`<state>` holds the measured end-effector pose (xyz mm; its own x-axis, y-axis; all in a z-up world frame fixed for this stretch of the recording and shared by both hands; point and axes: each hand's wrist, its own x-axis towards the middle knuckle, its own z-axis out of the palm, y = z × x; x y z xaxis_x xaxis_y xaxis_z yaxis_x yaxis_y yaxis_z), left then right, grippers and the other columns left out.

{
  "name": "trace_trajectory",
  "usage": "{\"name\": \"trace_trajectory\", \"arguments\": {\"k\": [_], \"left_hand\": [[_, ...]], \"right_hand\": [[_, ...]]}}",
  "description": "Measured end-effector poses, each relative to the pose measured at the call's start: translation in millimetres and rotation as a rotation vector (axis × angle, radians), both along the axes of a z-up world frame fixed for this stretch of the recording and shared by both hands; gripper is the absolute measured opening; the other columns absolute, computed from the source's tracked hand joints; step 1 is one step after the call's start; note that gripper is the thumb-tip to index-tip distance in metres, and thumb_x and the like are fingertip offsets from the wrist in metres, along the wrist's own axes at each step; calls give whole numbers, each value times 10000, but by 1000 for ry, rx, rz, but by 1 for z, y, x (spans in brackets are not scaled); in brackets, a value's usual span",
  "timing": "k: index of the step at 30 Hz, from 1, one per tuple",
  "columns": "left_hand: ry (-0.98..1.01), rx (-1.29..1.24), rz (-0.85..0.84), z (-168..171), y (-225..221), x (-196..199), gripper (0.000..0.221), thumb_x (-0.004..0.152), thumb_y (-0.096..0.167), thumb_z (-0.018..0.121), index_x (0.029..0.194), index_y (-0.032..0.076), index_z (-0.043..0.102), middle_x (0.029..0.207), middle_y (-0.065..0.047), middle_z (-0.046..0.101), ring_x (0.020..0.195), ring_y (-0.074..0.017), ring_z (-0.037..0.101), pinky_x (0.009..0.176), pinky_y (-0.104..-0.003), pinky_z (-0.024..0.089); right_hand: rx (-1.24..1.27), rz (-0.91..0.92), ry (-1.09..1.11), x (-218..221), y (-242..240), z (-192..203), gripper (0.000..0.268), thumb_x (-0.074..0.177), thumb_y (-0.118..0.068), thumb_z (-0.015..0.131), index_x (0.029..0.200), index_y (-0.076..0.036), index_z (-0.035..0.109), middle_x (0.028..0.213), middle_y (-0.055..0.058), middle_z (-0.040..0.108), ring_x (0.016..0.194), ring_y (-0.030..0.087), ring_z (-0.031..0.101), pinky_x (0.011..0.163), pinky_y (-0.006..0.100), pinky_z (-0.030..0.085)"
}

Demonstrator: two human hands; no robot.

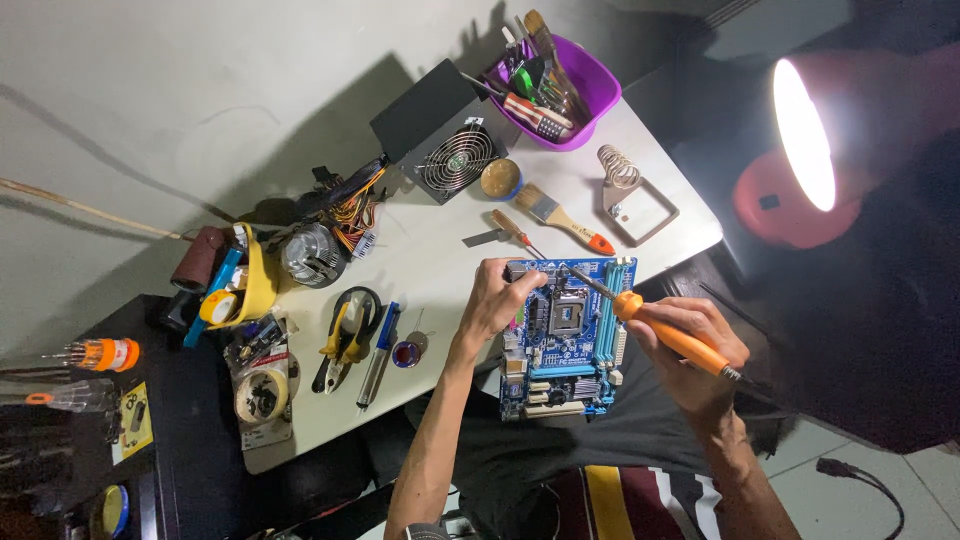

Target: Repairing a computer motherboard using a screwdriver and a desoldering pump

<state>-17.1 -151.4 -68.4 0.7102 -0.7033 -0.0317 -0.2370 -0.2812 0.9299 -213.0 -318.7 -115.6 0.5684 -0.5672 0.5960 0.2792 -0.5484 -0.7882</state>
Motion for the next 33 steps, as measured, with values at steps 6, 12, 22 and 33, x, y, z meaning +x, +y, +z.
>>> {"name": "trace_trajectory", "arguments": {"k": [6,12,22,33], "left_hand": [[-12,-30,-10,1,6,-2,346,838,355,652,601,171,480,504,64,378,471,-122,295,538,-257,351],[-42,-49,-32,4,9,-2,334,843,334,648,602,175,479,507,68,381,481,-120,307,538,-258,355],[-75,-115,14,11,11,-16,318,849,314,653,632,185,460,540,71,363,516,-136,306,570,-284,372],[-113,-93,-99,-5,9,-1,352,896,312,615,614,171,458,521,56,372,479,-117,302,515,-255,349]], "right_hand": [[-11,80,49,-3,-2,43,197,794,-92,871,977,-97,796,956,73,759,802,187,736,726,279,561],[-307,279,-104,6,-11,62,147,811,-4,792,955,-23,773,917,174,744,740,316,734,672,380,593],[-205,269,21,8,-11,72,154,805,-3,813,954,-12,772,879,151,725,734,275,731,650,350,576],[-620,576,2,0,-36,89,199,893,15,659,1076,85,689,1022,281,683,867,436,720,658,467,617]]}}
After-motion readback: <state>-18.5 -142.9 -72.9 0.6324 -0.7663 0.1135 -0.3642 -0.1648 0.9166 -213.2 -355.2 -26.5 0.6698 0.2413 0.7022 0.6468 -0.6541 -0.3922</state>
